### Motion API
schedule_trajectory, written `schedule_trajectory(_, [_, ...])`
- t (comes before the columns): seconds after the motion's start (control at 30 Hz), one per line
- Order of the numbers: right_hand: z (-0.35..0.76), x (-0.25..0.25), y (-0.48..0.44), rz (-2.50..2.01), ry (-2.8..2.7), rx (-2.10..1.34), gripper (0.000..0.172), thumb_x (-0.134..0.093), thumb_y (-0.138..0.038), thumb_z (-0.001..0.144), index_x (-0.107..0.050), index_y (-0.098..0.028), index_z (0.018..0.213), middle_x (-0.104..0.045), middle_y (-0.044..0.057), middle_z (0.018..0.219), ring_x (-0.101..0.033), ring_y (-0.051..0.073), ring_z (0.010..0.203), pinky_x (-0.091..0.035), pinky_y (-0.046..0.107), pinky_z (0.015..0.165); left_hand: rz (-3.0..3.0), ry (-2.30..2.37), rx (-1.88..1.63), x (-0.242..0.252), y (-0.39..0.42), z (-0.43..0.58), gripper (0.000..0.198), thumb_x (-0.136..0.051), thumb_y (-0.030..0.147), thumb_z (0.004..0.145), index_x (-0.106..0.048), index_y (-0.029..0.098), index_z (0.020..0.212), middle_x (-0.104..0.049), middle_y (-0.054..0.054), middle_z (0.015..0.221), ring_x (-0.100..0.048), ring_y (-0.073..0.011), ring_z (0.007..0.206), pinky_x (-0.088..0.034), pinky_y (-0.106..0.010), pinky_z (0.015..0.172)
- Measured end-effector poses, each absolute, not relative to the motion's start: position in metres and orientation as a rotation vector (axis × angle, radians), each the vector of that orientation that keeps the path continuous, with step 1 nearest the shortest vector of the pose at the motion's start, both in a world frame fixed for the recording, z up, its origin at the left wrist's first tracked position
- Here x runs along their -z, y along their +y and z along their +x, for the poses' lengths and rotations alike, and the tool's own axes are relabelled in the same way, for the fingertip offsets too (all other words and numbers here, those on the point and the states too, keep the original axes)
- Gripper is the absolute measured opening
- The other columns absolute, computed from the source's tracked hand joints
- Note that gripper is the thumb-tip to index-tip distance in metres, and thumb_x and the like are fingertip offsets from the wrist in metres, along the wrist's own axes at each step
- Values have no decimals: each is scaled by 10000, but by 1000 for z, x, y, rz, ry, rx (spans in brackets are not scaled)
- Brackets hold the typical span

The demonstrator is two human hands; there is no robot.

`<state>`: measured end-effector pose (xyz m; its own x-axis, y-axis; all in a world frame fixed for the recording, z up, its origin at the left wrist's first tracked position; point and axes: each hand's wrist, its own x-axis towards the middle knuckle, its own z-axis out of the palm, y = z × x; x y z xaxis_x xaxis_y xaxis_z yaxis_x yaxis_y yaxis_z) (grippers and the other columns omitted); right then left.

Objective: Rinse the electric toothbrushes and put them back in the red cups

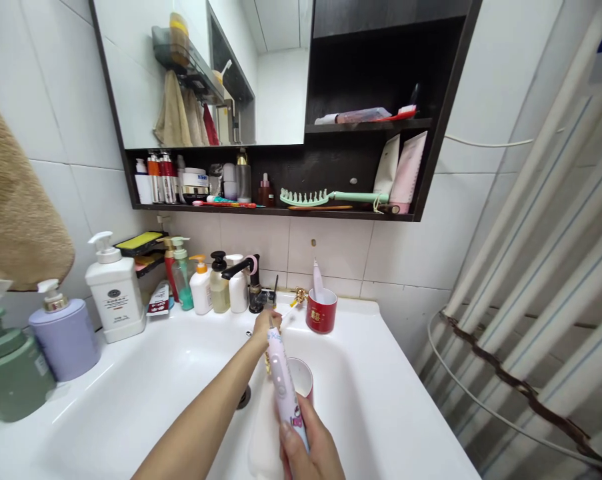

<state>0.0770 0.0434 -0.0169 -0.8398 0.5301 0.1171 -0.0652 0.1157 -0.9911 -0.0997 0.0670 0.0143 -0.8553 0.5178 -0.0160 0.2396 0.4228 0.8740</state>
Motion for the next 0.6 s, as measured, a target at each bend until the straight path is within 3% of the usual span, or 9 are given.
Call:
schedule_trajectory(0.17, [78,16,46,-424,-2040,-1923,427,-360,-467,663,-399,-129,921,-344,-85,415,-301,48,289,-244,170,295,465,1971,-1873,-13,13,-75,120,-377,158,696,-487,123,665,-450,22,502,-455,-65,468,-409,-203,541])
schedule_trajectory(0.33, [76,21,46,-503,-2031,-2056,472,-395,-533,605,-393,-137,863,-357,-85,419,-289,39,302,-230,158,286,143,1070,-2209,-22,-8,-61,94,-458,158,666,-434,137,578,-449,26,484,-434,-57,426,-410,-215,514])
schedule_trajectory(0.6, [74,21,45,-519,-1966,-2234,466,-438,-533,569,-390,-141,817,-404,-77,397,-299,33,269,-193,169,304,85,969,-2251,-24,-12,-67,86,-485,133,655,-427,134,591,-450,35,476,-435,-42,423,-371,-169,458])
